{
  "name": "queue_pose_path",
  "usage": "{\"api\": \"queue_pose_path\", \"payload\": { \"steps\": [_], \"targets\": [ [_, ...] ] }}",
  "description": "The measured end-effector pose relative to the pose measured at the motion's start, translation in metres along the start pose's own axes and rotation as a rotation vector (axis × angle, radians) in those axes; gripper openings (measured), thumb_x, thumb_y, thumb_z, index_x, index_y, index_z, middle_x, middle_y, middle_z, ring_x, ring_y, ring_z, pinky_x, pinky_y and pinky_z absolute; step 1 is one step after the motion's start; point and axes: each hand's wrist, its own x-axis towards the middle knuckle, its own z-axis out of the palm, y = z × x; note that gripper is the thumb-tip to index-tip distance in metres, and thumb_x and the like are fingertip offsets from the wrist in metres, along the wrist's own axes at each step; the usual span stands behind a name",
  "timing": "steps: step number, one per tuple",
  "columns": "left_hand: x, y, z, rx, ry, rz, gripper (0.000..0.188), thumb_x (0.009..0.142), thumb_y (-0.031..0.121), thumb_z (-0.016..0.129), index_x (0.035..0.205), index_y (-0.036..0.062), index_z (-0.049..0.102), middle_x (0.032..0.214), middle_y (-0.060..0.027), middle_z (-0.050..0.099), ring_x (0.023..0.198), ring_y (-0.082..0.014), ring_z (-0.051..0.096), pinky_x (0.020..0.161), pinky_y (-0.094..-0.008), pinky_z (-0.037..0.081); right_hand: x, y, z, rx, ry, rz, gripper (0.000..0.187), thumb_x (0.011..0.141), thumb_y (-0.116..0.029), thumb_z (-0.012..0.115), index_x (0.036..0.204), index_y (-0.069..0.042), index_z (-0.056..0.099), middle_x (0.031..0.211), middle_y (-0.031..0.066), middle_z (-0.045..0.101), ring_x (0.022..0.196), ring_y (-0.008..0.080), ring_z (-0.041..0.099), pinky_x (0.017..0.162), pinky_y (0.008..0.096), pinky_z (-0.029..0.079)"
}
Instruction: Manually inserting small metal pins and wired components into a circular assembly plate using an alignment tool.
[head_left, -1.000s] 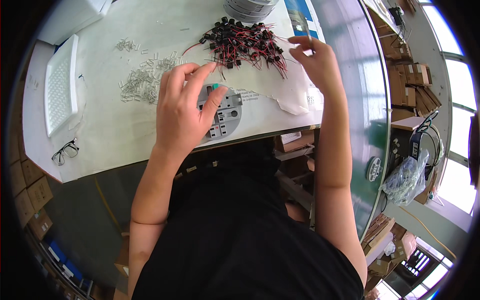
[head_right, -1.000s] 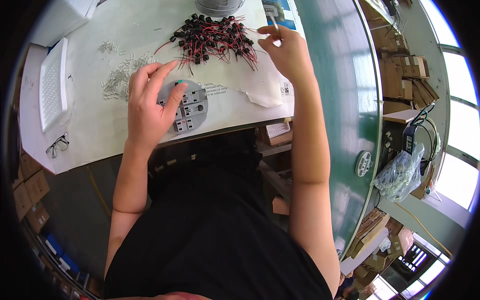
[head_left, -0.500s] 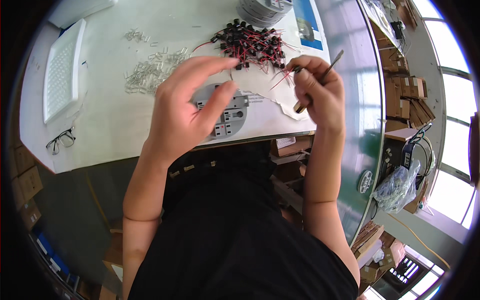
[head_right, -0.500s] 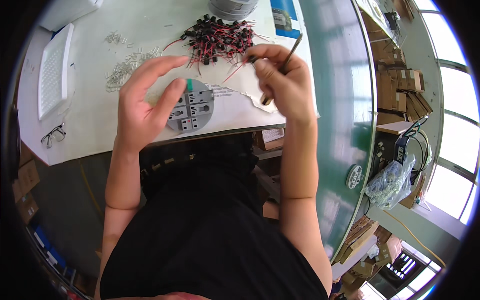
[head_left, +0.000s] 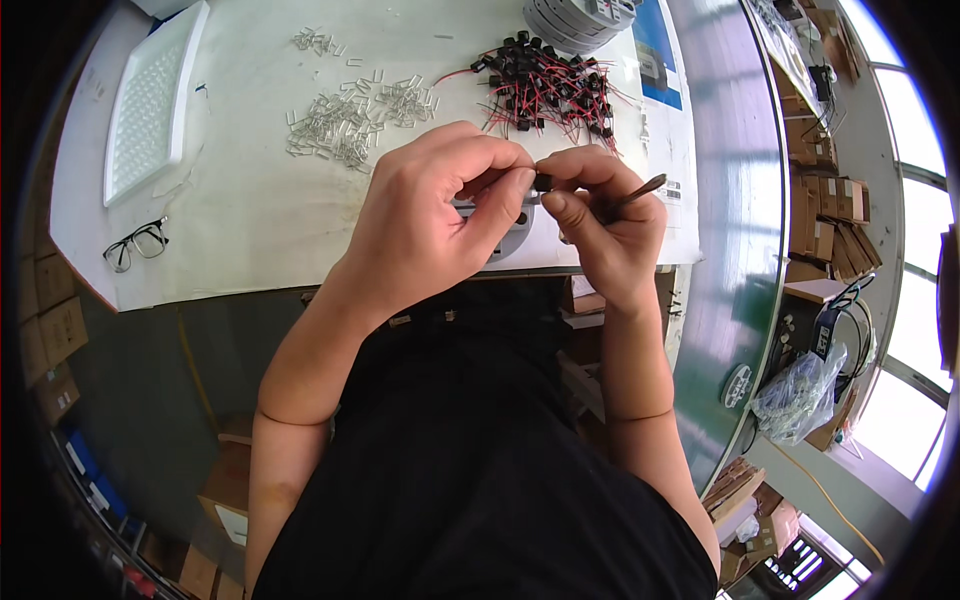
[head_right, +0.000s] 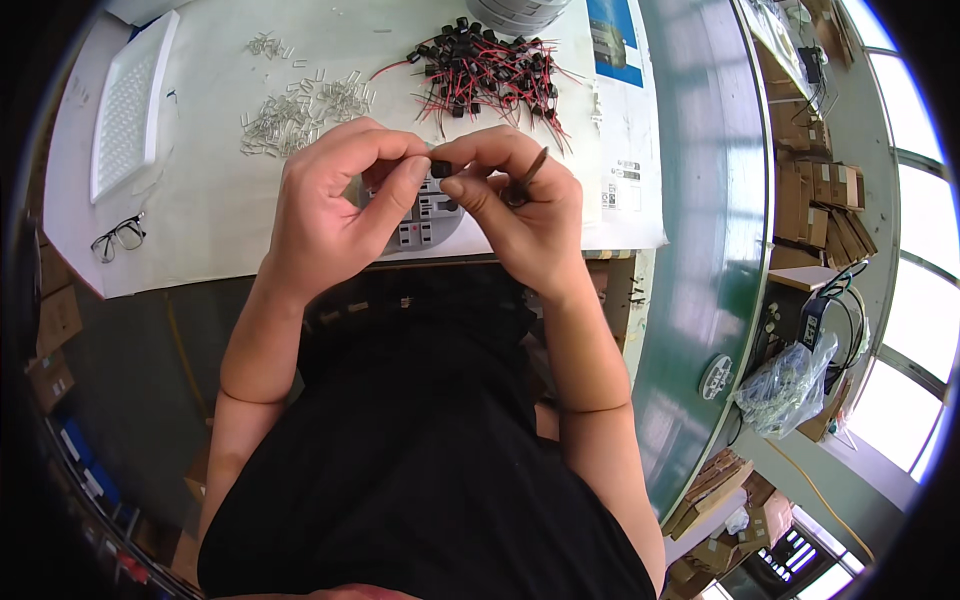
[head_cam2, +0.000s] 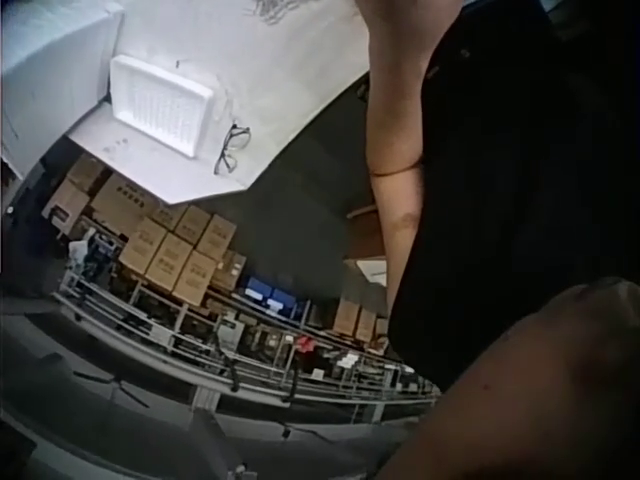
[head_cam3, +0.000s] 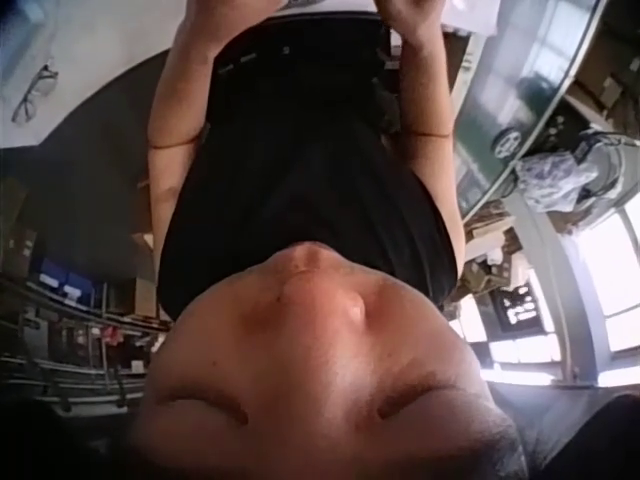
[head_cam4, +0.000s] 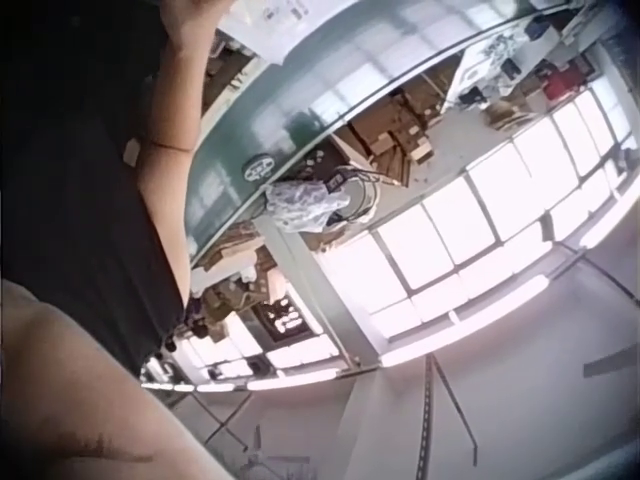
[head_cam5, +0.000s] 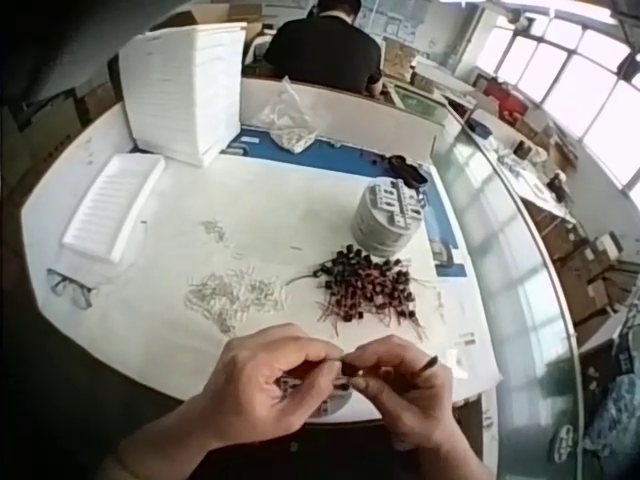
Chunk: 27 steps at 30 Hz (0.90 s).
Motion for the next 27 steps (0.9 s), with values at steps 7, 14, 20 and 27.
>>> {"api": "queue_pose_path", "payload": {
  "steps": [7,14,20,27],
  "targets": [
    [-0.024,-0.028,0.002,0.258,-0.065,0.04,0.011,0.09,0.011,0.077,0.085,0.002,0.071,0.098,-0.0083,0.063,0.097,-0.0272,0.057,0.086,-0.0379,0.048,-0.013,-0.001,-0.008,-0.518,-0.093,-0.154,0.026,0.086,0.01,0.075,0.109,-0.003,0.074,0.111,0.0075,0.067,0.092,0.0191,0.069,0.076,0.0299,0.057],
    [-0.032,-0.028,0.01,0.46,-0.077,0.072,0.015,0.088,0.016,0.081,0.085,0.0043,0.073,0.113,-0.0088,0.064,0.115,-0.0305,0.054,0.099,-0.041,0.044,-0.012,-0.002,-0.016,-0.61,-0.169,-0.042,0.029,0.085,0.012,0.073,0.109,-0.004,0.074,0.112,0.0096,0.066,0.095,0.0241,0.072,0.076,0.0354,0.061],
    [-0.035,-0.027,0.01,0.16,-0.08,-0.036,0.017,0.085,0.019,0.084,0.087,0.0049,0.075,0.125,-0.0086,0.065,0.127,-0.0316,0.052,0.11,-0.0428,0.04,-0.015,-0.001,-0.008,-0.49,-0.176,-0.157,0.03,0.084,0.013,0.073,0.108,-0.004,0.074,0.114,0.0097,0.065,0.095,0.0252,0.072,0.079,0.0338,0.062],
    [-0.037,-0.03,0.02,0.514,-0.078,0.042,0.017,0.079,0.018,0.086,0.08,0.0074,0.073,0.124,-0.008,0.064,0.127,-0.0321,0.051,0.108,-0.0459,0.037,-0.015,0.013,-0.011,-0.715,-0.2,-0.233,0.033,0.078,0.011,0.073,0.106,-0.007,0.075,0.113,0.0067,0.066,0.095,0.0231,0.07,0.071,0.0343,0.061]
  ]
}}
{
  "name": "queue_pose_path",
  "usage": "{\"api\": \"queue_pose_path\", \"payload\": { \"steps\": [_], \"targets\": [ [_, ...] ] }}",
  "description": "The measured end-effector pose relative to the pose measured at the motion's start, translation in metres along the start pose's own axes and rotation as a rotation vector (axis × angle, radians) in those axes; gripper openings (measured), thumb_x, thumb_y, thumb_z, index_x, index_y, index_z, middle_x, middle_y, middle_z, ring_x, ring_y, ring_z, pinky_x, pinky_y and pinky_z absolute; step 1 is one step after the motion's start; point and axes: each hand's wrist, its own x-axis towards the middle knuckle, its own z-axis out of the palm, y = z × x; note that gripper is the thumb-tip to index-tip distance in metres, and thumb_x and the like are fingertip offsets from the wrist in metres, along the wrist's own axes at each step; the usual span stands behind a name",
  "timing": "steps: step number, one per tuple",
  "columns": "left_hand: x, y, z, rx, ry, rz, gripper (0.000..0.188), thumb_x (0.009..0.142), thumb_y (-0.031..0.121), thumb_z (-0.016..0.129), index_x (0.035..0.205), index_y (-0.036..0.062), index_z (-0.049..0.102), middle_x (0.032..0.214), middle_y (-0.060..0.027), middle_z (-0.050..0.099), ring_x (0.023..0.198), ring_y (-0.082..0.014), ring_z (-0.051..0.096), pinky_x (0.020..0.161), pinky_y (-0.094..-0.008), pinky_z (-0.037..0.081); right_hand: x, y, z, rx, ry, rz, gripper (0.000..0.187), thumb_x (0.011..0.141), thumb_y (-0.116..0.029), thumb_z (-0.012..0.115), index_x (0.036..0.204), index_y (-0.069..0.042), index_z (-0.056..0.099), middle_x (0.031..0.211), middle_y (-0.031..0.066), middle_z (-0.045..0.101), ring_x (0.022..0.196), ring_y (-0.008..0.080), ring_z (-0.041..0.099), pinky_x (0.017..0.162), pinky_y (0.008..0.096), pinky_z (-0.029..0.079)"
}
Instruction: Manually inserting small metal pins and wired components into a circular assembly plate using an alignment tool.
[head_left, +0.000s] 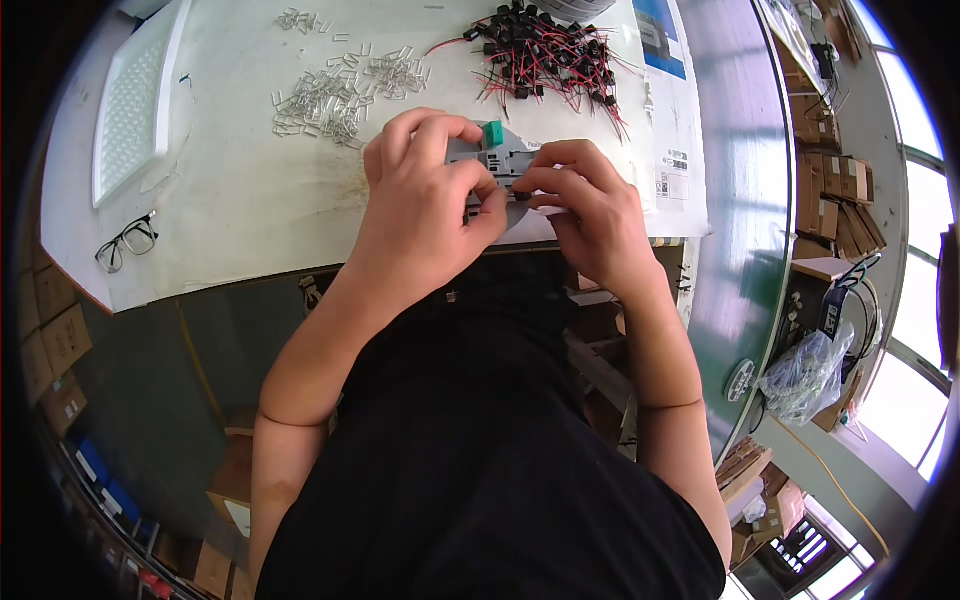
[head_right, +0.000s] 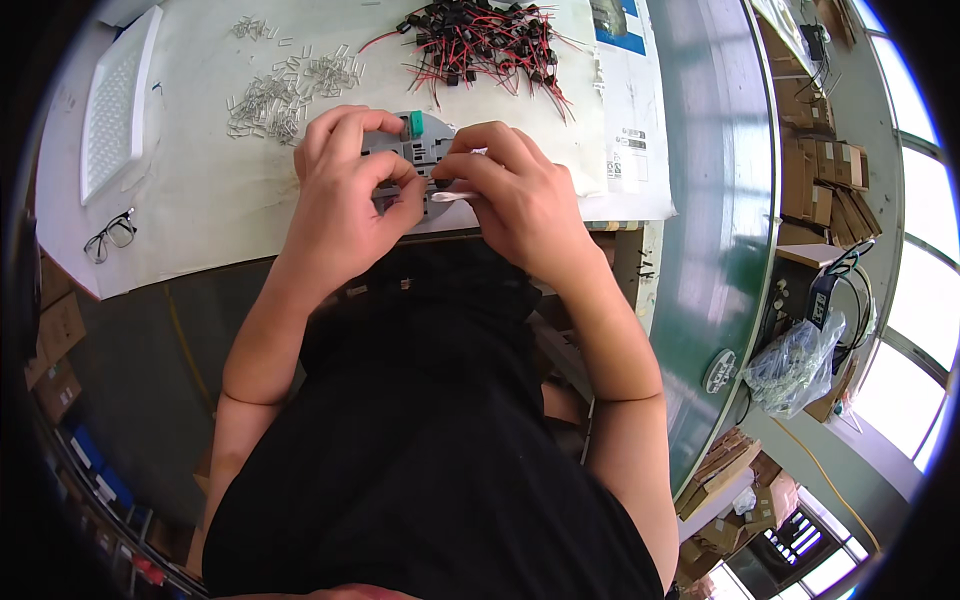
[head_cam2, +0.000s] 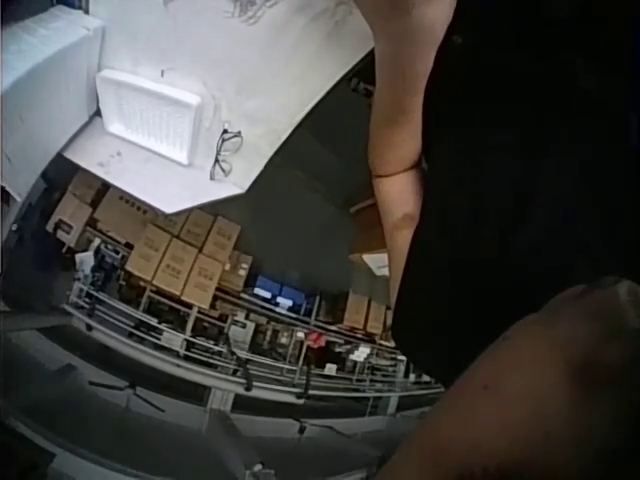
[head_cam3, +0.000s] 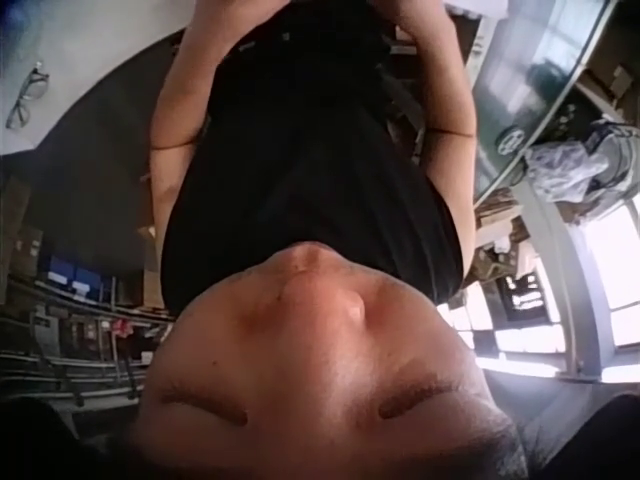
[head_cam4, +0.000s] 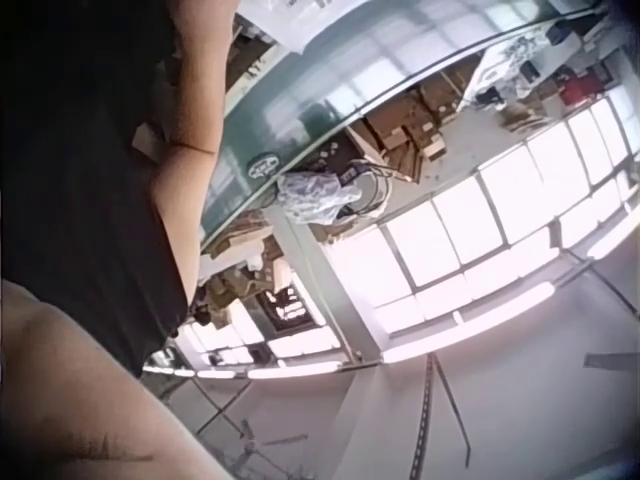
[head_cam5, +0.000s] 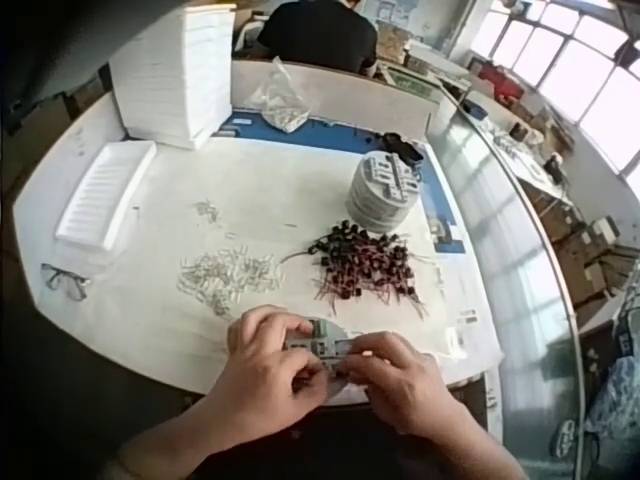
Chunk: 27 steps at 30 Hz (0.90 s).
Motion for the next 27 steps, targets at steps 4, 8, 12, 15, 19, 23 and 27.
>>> {"api": "queue_pose_path", "payload": {
  "steps": [4,8,12,15,19,23,27],
  "targets": [
    [-0.001,0.002,0.007,0.11,0.063,0.037,0.017,0.076,0.015,0.086,0.075,0.0088,0.07,0.123,-0.0083,0.064,0.125,-0.032,0.052,0.106,-0.0468,0.038,0.004,-0.008,-0.003,-0.27,-0.063,-0.032,0.037,0.075,0.014,0.074,0.105,-0.008,0.075,0.111,0.0077,0.067,0.091,0.0247,0.07,0.067,0.0369,0.059],
    [-0.003,-0.008,0.018,-0.034,0.078,-0.027,0.018,0.076,0.011,0.084,0.077,0.0074,0.067,0.125,-0.0107,0.063,0.124,-0.0337,0.053,0.104,-0.0459,0.043,0.006,-0.012,-0.002,-0.392,-0.099,-0.017,0.034,0.074,0.012,0.075,0.102,-0.009,0.076,0.11,0.0074,0.067,0.091,0.0252,0.071,0.069,0.0368,0.06],
    [-0.002,-0.011,0.02,-0.151,0.111,-0.064,0.019,0.077,0.009,0.084,0.081,0.0068,0.066,0.127,-0.0122,0.063,0.122,-0.0346,0.054,0.101,-0.0454,0.047,0.004,0.005,0.005,-0.237,-0.066,-0.001,0.027,0.078,0.006,0.075,0.099,-0.011,0.076,0.112,0.0047,0.067,0.083,0.023,0.069,0.065,0.0366,0.058],
    [-0.002,-0.012,0.02,-0.172,0.124,-0.074,0.019,0.076,0.009,0.084,0.084,0.0072,0.066,0.126,-0.0124,0.063,0.121,-0.0345,0.055,0.1,-0.0454,0.048,0.002,0.014,0.008,-0.004,-0.016,0.032,0.022,0.082,0.001,0.072,0.098,-0.015,0.076,0.112,-0.001,0.066,0.07,0.0227,0.064,0.059,0.0376,0.055],
    [-0.003,-0.011,0.018,-0.168,0.106,-0.095,0.021,0.076,0.01,0.085,0.085,0.0076,0.066,0.127,-0.0121,0.063,0.122,-0.0347,0.054,0.102,-0.0453,0.047,0.005,-0.001,0.002,-0.098,-0.018,0.011,0.007,0.094,-0.002,0.068,0.092,-0.007,0.072,0.101,0.0059,0.068,0.059,0.0215,0.06,0.054,0.0356,0.05],
    [-0.003,-0.007,0.019,-0.16,0.107,-0.104,0.022,0.075,0.012,0.085,0.086,0.0082,0.066,0.125,-0.0115,0.063,0.121,-0.0348,0.054,0.102,-0.0451,0.047,0.018,-0.001,0.016,1.02,0.368,0.132,0.046,0.114,-0.028,0.053,0.079,0.002,0.058,0.083,0.0113,0.06,0.054,0.0163,0.05,0.05,0.0318,0.043],
    [-0.001,-0.012,0.021,-0.133,0.117,-0.068,0.029,0.073,0.015,0.085,0.095,0.0098,0.067,0.123,-0.0105,0.061,0.12,-0.0343,0.054,0.102,-0.0444,0.048,0.03,0.002,0.046,0.844,0.365,0.011,0.065,0.117,-0.048,0.03,0.071,-0.005,0.045,0.075,0.0085,0.053,0.05,0.0148,0.039,0.047,0.0294,0.032]
  ]
}}
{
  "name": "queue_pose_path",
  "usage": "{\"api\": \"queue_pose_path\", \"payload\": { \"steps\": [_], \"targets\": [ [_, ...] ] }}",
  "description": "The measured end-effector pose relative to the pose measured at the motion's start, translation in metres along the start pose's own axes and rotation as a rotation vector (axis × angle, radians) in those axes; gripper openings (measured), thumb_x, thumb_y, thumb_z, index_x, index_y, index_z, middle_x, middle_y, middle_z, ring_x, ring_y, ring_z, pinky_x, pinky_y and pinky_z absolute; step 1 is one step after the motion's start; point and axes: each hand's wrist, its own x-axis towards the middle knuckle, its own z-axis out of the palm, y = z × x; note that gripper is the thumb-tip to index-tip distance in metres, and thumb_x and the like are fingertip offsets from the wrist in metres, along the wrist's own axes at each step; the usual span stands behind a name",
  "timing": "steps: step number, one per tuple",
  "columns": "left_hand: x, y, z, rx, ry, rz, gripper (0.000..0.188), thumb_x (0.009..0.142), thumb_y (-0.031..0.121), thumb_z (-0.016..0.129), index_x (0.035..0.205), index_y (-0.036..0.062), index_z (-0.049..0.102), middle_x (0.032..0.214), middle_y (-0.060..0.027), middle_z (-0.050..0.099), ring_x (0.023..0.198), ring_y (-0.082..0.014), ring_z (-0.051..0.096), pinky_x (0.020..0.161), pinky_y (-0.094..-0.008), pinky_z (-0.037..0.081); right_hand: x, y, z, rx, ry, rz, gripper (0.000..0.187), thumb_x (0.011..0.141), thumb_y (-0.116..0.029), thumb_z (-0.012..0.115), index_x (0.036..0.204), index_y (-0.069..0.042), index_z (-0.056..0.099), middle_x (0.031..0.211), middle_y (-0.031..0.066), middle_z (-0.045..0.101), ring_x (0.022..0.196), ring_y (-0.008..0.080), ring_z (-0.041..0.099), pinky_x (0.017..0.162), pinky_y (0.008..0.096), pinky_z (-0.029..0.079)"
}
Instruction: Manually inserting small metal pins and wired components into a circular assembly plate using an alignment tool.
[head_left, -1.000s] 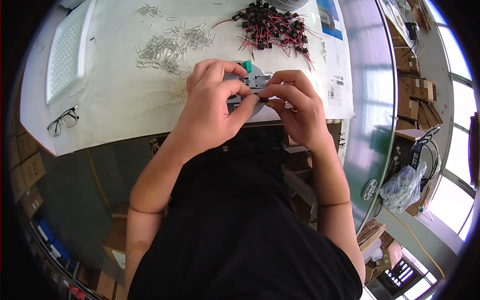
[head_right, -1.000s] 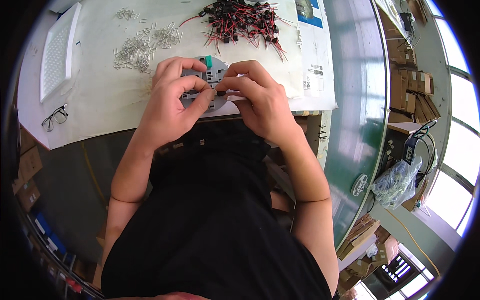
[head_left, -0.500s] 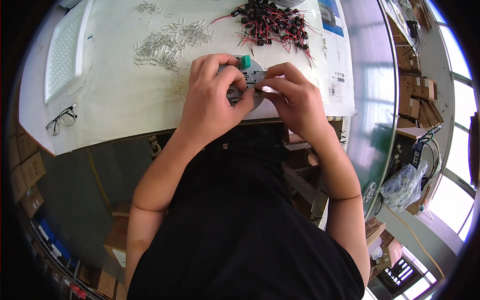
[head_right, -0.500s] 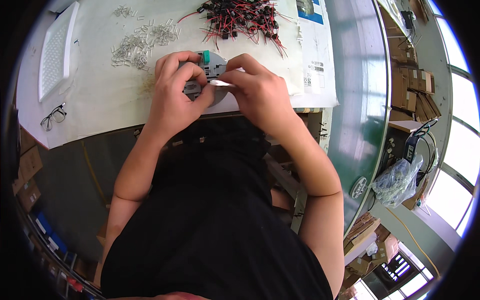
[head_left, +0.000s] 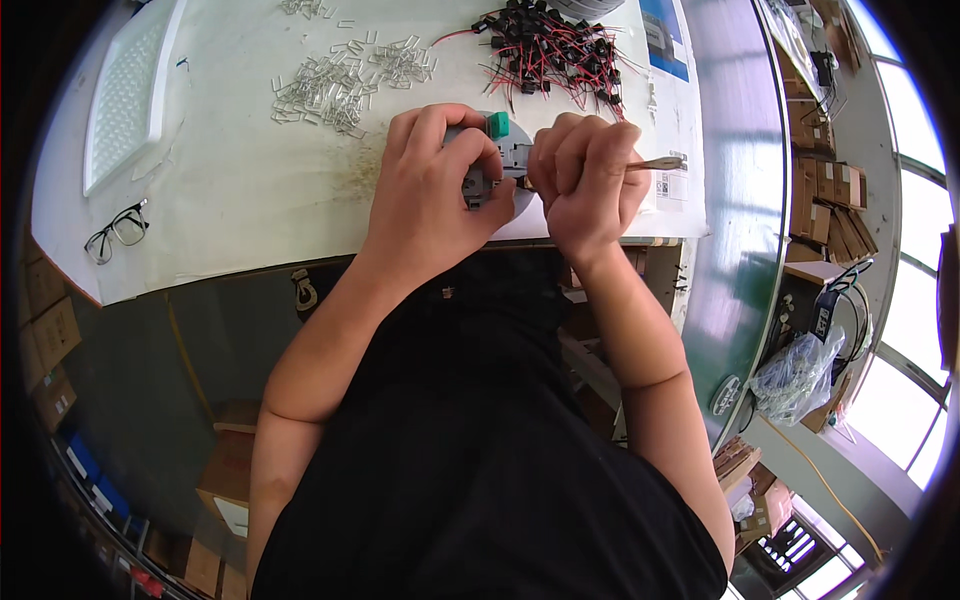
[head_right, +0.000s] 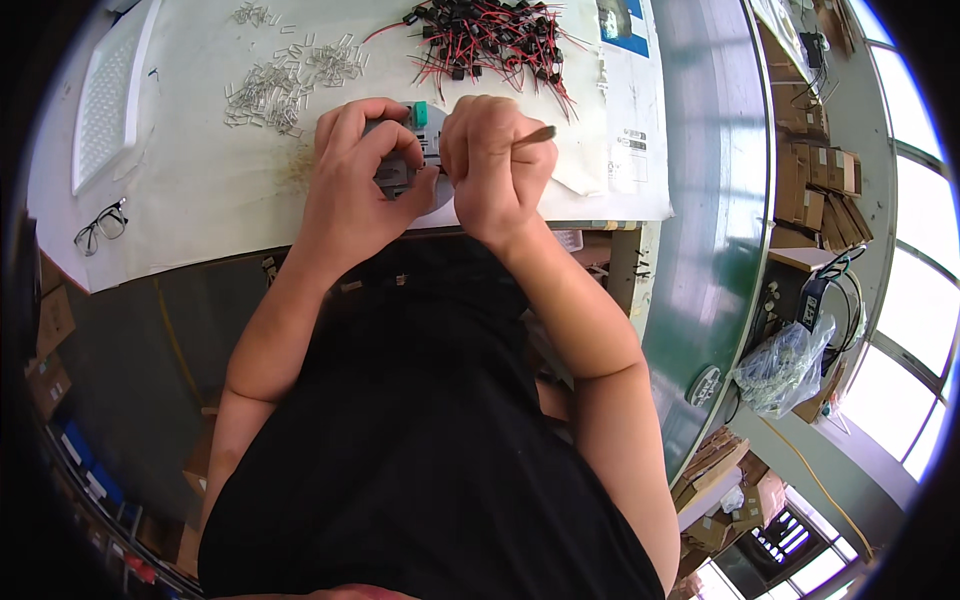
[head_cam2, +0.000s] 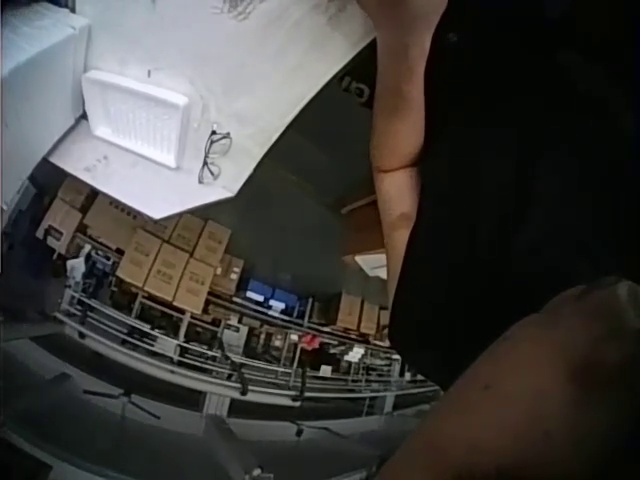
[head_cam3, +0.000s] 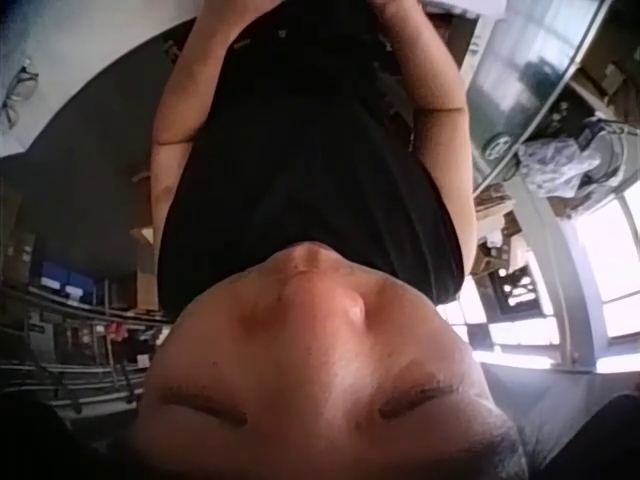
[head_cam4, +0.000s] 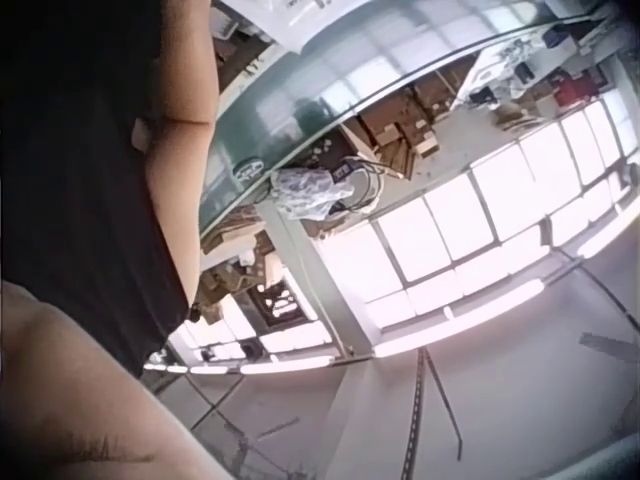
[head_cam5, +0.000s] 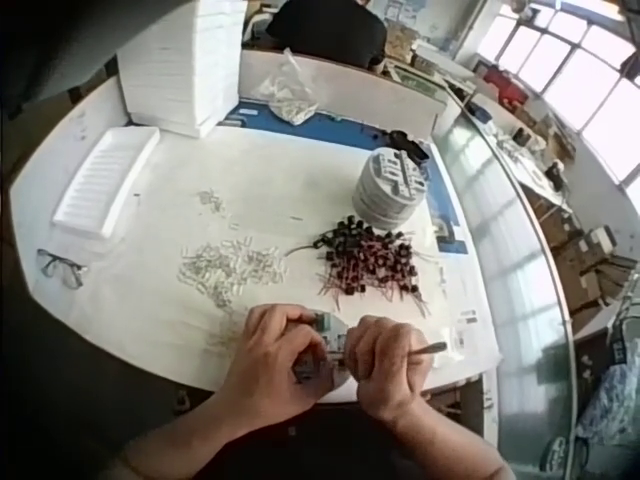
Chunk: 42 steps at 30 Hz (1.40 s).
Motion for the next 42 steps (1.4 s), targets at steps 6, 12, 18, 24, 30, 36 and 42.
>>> {"api": "queue_pose_path", "payload": {
  "steps": [6,12,18,24,30,36,42],
  "targets": [
    [0.007,0.014,-0.009,0.215,-0.023,0.101,0.072,0.07,0.02,0.089,0.135,0.0137,0.061,0.133,-0.0124,0.054,0.121,-0.0365,0.053,0.104,-0.045,0.048,0.004,0.0,-0.006,0.175,-0.084,0.09,0.062,0.116,-0.05,0.036,0.071,-0.007,0.041,0.074,0.0075,0.051,0.058,0.017,0.045,0.051,0.032,0.033],
    [0.011,0.019,-0.032,0.003,-0.076,0.173,0.092,0.068,0.019,0.093,0.149,0.0135,0.051,0.136,-0.0133,0.05,0.122,-0.0385,0.054,0.103,-0.0471,0.051,0.015,-0.074,-0.043,0.26,-0.13,0.209,0.054,0.112,-0.044,0.054,0.074,-0.005,0.05,0.075,0.0076,0.055,0.063,0.019,0.05,0.055,0.0338,0.038],
    [-0.013,0.003,-0.023,-0.089,-0.016,0.058,0.099,0.068,0.017,0.096,0.154,0.007,0.047,0.137,-0.0161,0.051,0.117,-0.0359,0.062,0.099,-0.0445,0.055,0.007,-0.069,-0.028,-1.141,-0.44,0.196,0.041,0.105,-0.035,0.066,0.079,-0.003,0.06,0.074,0.013,0.062,0.063,0.0349,0.058,0.058,0.0424,0.047],
    [-0.007,-0.005,-0.031,-0.128,-0.062,-0.015,0.104,0.065,0.024,0.1,0.154,0.0014,0.05,0.123,-0.0164,0.065,0.106,-0.0323,0.065,0.095,-0.0434,0.055,0.014,-0.052,-0.013,-1.27,-0.501,0.172,0.034,0.101,-0.032,0.069,0.079,-0.005,0.063,0.071,0.0139,0.064,0.065,0.0398,0.062,0.059,0.0491,0.049],
    [-0.007,-0.014,-0.029,-0.089,-0.071,0.025,0.108,0.061,0.032,0.102,0.152,-0.0002,0.055,0.098,-0.0117,0.073,0.097,-0.031,0.064,0.09,-0.0433,0.054,0.015,-0.048,-0.007,-1.294,-0.544,0.197,0.037,0.101,-0.033,0.069,0.076,-0.006,0.063,0.066,0.015,0.064,0.061,0.0407,0.062,0.056,0.051,0.047],
    [-0.009,-0.016,-0.029,-0.076,-0.075,0.04,0.106,0.061,0.033,0.102,0.151,-0.0006,0.056,0.1,-0.0126,0.072,0.094,-0.0303,0.063,0.088,-0.0428,0.055,0.015,-0.045,-0.003,-1.28,-0.552,0.215,0.038,0.101,-0.033,0.068,0.076,-0.005,0.063,0.064,0.0161,0.063,0.061,0.0416,0.062,0.056,0.0514,0.047],
    [-0.009,-0.018,-0.026,-0.075,-0.056,0.059,0.107,0.061,0.033,0.101,0.152,-0.0003,0.054,0.099,-0.0126,0.071,0.093,-0.0305,0.064,0.086,-0.0425,0.055,0.016,-0.041,-0.006,-1.234,-0.554,0.21,0.039,0.102,-0.032,0.068,0.075,-0.005,0.062,0.064,0.0176,0.061,0.062,0.0429,0.061,0.057,0.0523,0.046]
  ]
}}
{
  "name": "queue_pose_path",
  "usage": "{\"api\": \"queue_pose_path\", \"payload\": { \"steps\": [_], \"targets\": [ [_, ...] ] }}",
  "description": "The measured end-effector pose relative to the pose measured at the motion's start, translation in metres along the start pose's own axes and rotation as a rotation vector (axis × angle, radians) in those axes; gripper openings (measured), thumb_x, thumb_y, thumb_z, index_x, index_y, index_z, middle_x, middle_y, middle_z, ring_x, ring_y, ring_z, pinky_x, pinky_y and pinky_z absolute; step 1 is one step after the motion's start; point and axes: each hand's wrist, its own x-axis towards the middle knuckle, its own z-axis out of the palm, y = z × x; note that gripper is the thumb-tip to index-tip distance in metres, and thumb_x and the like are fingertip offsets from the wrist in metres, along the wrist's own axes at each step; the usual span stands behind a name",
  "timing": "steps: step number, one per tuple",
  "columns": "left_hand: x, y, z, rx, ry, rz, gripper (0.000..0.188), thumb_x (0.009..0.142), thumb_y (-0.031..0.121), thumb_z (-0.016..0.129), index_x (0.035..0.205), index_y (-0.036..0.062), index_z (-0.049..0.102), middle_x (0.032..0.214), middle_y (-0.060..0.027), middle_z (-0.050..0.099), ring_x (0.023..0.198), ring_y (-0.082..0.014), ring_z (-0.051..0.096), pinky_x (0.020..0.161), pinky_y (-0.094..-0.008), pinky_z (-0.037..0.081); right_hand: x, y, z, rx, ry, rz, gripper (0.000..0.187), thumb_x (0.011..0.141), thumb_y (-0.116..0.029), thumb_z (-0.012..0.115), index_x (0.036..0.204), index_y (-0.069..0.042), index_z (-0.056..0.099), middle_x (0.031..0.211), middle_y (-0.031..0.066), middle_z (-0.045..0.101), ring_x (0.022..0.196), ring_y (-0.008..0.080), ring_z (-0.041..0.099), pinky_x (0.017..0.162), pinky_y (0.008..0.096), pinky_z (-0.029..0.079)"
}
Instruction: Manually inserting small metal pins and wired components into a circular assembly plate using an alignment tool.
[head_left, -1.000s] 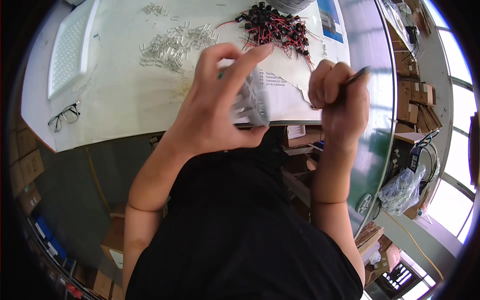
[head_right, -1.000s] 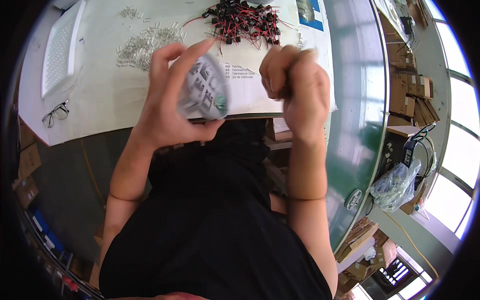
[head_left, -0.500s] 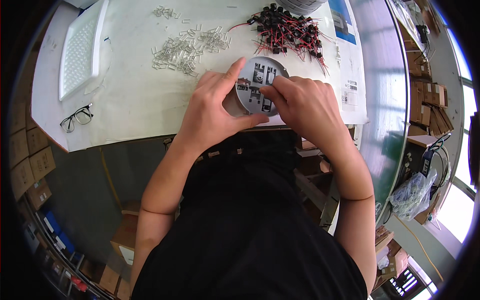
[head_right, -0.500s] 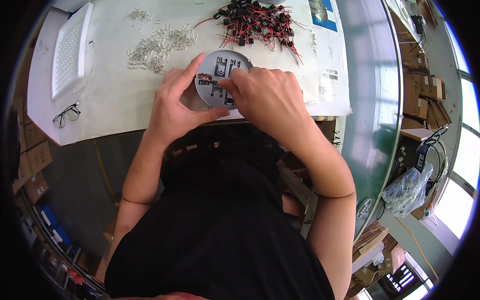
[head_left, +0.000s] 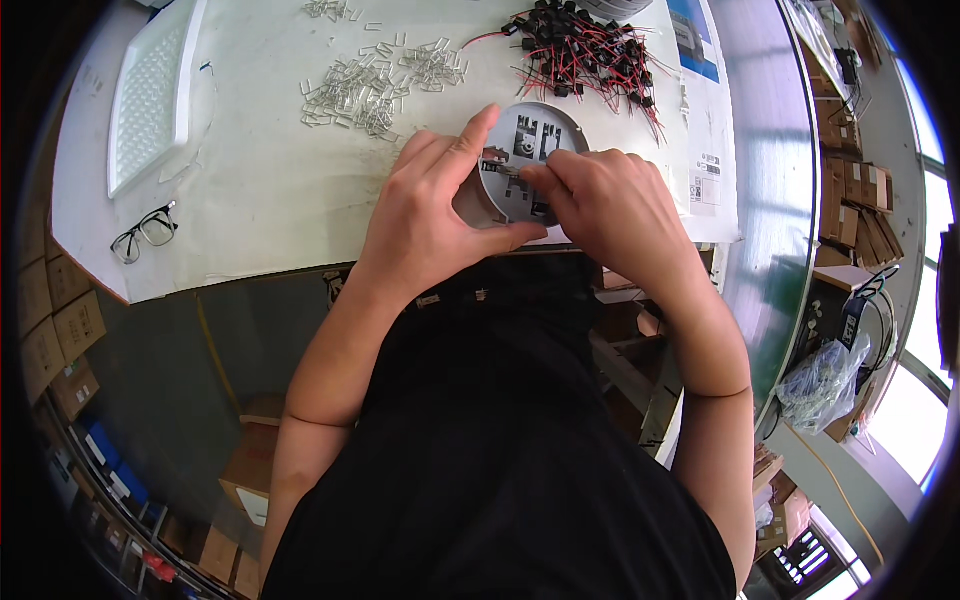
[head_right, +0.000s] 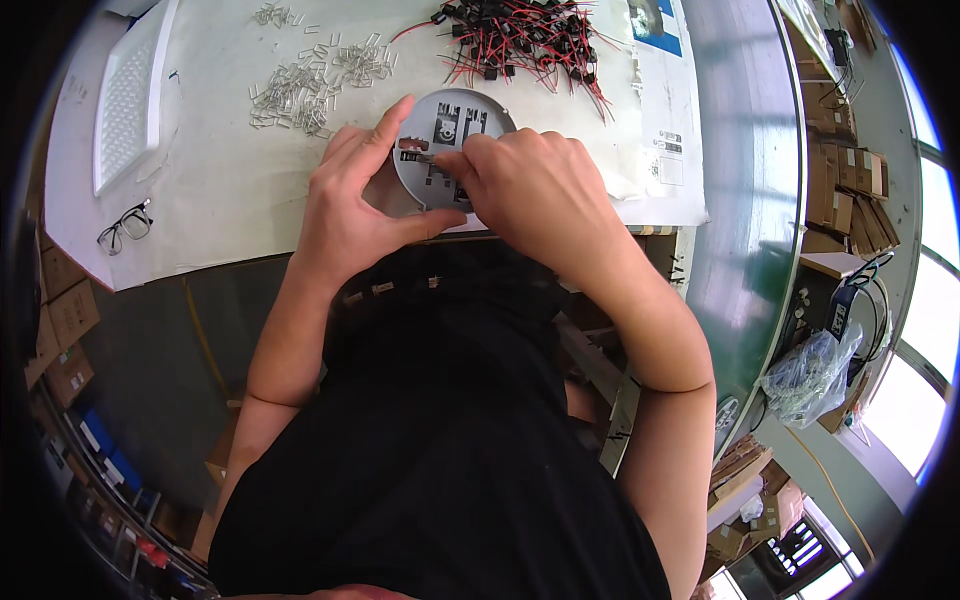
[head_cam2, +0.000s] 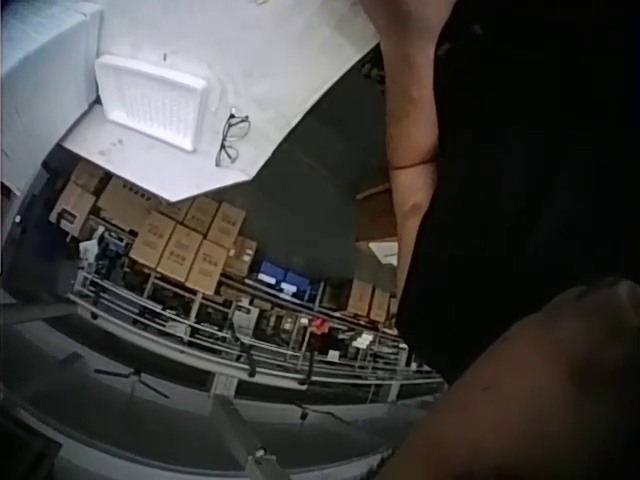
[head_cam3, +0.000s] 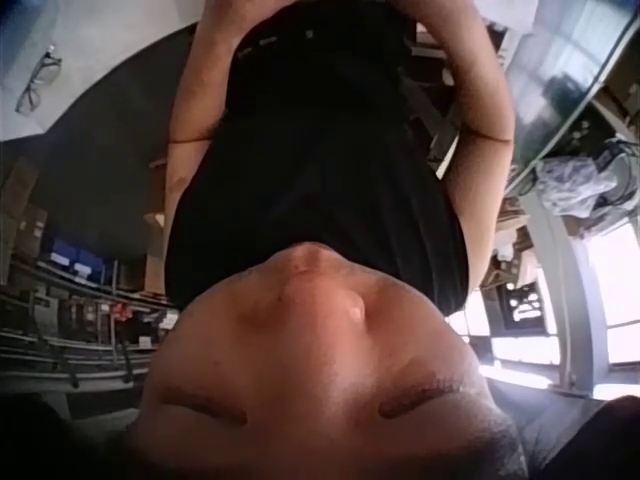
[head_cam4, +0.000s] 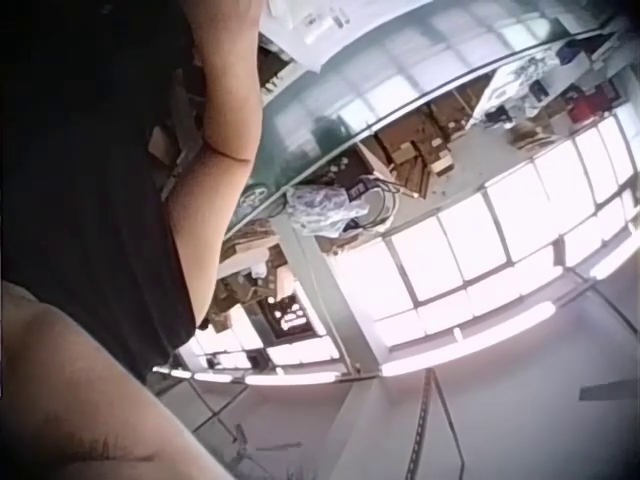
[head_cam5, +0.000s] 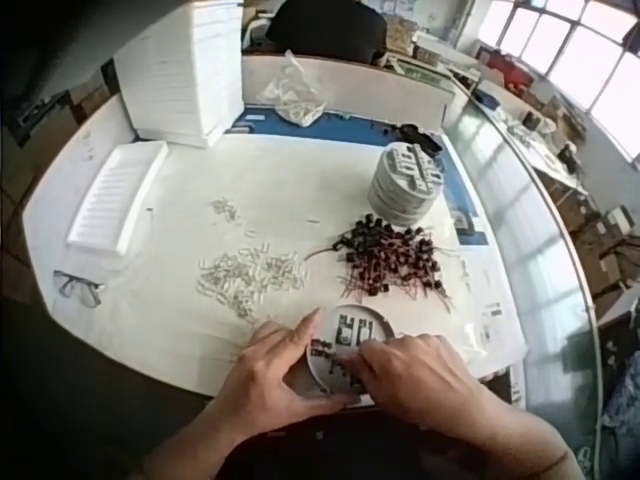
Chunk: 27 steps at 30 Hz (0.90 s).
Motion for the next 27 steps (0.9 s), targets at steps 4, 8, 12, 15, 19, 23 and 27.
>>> {"api": "queue_pose_path", "payload": {
  "steps": [4,8,12,15,19,23,27],
  "targets": [
    [-0.0021,-0.0007,0.0001,-0.007,-0.003,0.002,0.108,0.062,0.033,0.101,0.153,-0.0001,0.053,0.098,-0.0126,0.07,0.091,-0.0308,0.064,0.086,-0.0429,0.056,-0.0008,0.0026,0.0017,0.044,-0.003,-0.019,0.039,0.102,-0.031,0.067,0.075,-0.004,0.061,0.063,0.0185,0.06,0.062,0.0437,0.059,0.057,0.0534,0.044],
    [-0.0015,-0.0006,-0.0006,0.001,-0.008,0.003,0.108,0.062,0.033,0.101,0.154,0.0003,0.053,0.097,-0.0123,0.07,0.09,-0.0306,0.064,0.085,-0.0431,0.056,0.0001,0.0044,0.0025,0.07,-0.017,-0.012,0.038,0.103,-0.03,0.067,0.075,-0.004,0.061,0.063,0.0188,0.06,0.062,0.0441,0.058,0.057,0.0541,0.043],
    [-0.0007,-0.0003,0.001,-0.007,0.02,0.019,0.105,0.06,0.032,0.103,0.151,0.0041,0.058,0.099,-0.01,0.071,0.085,-0.025,0.062,0.081,-0.0381,0.056,0.0022,0.0025,0.0027,0.047,-0.034,-0.005,0.039,0.103,-0.031,0.067,0.075,-0.004,0.061,0.062,0.0188,0.059,0.062,0.044,0.058,0.057,0.0538,0.043],
    [0.0001,0.0002,0.0008,-0.005,0.023,0.016,0.106,0.06,0.032,0.103,0.151,0.0042,0.058,0.098,-0.01,0.071,0.084,-0.0249,0.062,0.08,-0.038,0.056,0.0067,-0.0023,0.0011,0.002,-0.029,-0.02,0.043,0.104,-0.035,0.065,0.073,-0.005,0.065,0.061,0.0185,0.062,0.06,0.0437,0.061,0.056,0.0529,0.048],
    [0.0,0.0003,0.0004,-0.01,0.03,0.022,0.106,0.059,0.032,0.103,0.152,0.0042,0.058,0.097,-0.01,0.07,0.084,-0.025,0.062,0.08,-0.0378,0.056,0.0063,0.0036,0.0009,0.026,-0.04,-0.005,0.046,0.104,-0.038,0.064,0.071,-0.006,0.067,0.061,0.0183,0.064,0.059,0.0434,0.064,0.056,0.0523,0.05],
    [0.0,-0.0007,0.0002,-0.011,0.019,0.018,0.106,0.062,0.033,0.101,0.152,0.001,0.055,0.095,-0.0112,0.07,0.088,-0.0283,0.064,0.083,-0.041,0.056,0.0053,0.0028,0.0006,0.06,-0.04,-0.002,0.042,0.104,-0.035,0.065,0.074,-0.006,0.067,0.06,0.0189,0.06,0.059,0.0445,0.059,0.056,0.0529,0.046],
    [-0.0003,-0.0006,0.0004,0.001,0.011,0.022,0.105,0.064,0.034,0.1,0.152,-0.0013,0.054,0.094,-0.012,0.07,0.09,-0.0302,0.066,0.084,-0.0426,0.056,0.0072,-0.0035,-0.0013,0.034,-0.047,0.0,0.04,0.104,-0.033,0.066,0.076,-0.006,0.067,0.061,0.0188,0.06,0.06,0.0444,0.059,0.055,0.0527,0.045]
  ]
}}
